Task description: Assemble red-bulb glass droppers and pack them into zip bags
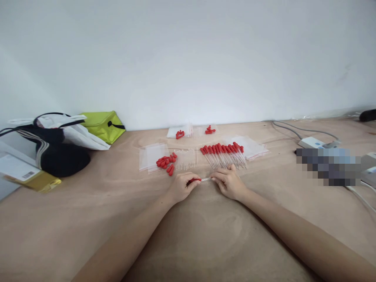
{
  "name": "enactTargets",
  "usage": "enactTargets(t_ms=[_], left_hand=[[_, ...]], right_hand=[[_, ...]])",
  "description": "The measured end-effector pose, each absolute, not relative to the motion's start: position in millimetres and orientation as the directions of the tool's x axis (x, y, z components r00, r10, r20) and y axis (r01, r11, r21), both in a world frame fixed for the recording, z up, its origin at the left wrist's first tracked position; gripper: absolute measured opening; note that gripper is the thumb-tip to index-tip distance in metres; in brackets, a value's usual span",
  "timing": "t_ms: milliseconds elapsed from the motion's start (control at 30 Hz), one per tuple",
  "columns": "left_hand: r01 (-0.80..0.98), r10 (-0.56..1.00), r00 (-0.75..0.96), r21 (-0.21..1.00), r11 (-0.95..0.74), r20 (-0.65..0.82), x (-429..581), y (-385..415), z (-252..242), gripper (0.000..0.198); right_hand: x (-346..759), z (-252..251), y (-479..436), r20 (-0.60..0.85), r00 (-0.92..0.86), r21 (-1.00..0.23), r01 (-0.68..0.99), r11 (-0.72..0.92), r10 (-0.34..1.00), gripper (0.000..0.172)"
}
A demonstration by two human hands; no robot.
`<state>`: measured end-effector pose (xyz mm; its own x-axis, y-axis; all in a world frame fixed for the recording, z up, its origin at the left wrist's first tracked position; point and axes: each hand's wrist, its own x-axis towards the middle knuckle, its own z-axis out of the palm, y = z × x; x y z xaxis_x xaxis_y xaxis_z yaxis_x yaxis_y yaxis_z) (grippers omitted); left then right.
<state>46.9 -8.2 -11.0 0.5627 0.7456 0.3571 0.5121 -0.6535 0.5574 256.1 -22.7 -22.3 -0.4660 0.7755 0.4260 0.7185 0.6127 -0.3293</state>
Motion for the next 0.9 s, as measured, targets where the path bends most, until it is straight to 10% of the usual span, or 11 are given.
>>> enactTargets(t_ms=[900], left_hand=[[0.438, 0.59, 0.625, 0.396, -0.807, 0.511, 47, -8, -23, 0.013]], right_hand=[[241, -22, -28, 0.349, -0.489, -0.413, 0.686, 0.599, 0.8, 0.028]])
